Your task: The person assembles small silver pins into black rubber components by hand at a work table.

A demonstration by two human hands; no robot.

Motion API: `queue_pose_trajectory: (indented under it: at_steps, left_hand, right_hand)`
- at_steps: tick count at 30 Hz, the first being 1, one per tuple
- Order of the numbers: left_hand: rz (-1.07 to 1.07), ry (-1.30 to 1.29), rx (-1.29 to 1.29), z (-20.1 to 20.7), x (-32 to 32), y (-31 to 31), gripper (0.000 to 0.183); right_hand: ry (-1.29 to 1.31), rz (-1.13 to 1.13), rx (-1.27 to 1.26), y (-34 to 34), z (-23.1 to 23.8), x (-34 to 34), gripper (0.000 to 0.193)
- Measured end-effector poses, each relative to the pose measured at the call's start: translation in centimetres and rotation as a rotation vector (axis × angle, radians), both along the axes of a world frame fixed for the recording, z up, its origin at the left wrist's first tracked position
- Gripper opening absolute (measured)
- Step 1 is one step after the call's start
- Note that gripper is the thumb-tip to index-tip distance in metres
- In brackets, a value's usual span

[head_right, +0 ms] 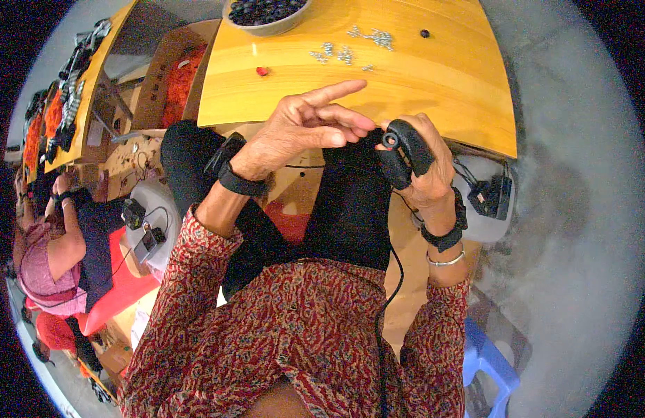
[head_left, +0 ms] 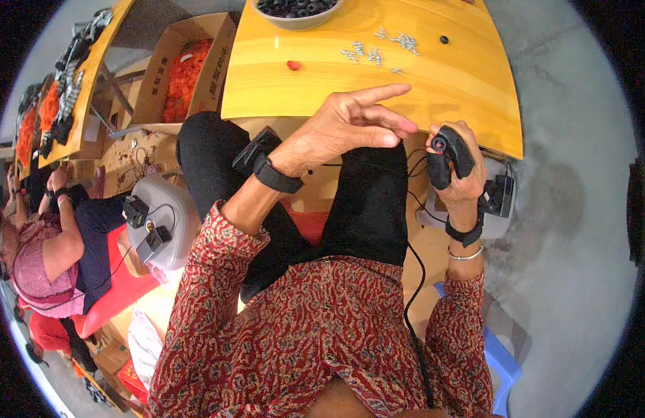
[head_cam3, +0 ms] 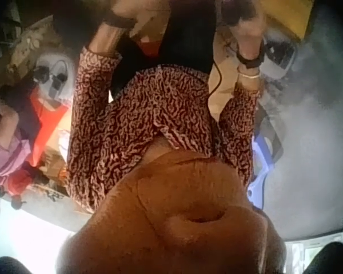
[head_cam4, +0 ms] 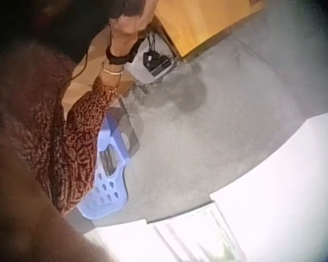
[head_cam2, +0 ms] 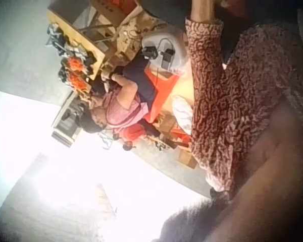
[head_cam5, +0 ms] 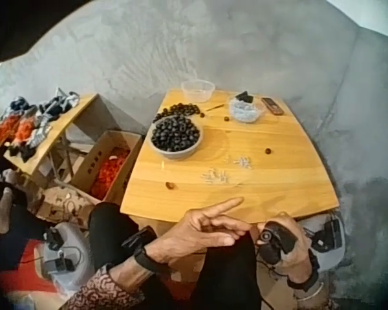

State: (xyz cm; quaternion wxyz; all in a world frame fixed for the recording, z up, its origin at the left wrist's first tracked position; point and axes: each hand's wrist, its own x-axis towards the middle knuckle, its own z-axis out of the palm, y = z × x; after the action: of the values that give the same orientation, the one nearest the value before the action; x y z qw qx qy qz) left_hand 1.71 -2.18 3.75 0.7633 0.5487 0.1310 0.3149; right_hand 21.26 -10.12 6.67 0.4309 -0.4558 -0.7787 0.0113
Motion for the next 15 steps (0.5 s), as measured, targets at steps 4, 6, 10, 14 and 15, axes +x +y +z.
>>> queue_pose_trajectory:
  at_steps: [4, 6, 10, 14, 15]
  left_hand:
    - [0.042, 0.044, -0.087, 0.6, 0.2, -0.2, 0.055]
    - [0.047, 0.034, -0.084, -0.2, 0.3, 0.0, 0.053]
    - [0.168, -0.021, -0.218, -1.1, -0.1, 0.1, 0.040]
    - [0.215, -0.058, -0.308, -0.7, -0.3, 0.3, 0.035]
    - [0.211, -0.086, -0.340, -0.8, -0.3, 0.4, 0.035]
  right_hand:
    - [0.130, -0.135, -0.009, -1.3, -0.6, 2.0, 0.029]
    - [0.288, -0.229, 0.083, -1.5, -1.8, 4.4, 0.030]
    - [0.606, -0.562, 0.135, -1.5, -1.6, 10.7, 0.028]
    - [0.678, -0.707, 0.116, -0.5, -1.8, 21.5, 0.027]
    - [0.626, -0.727, 0.094, -0.3, -2.6, 24.4, 0.028]
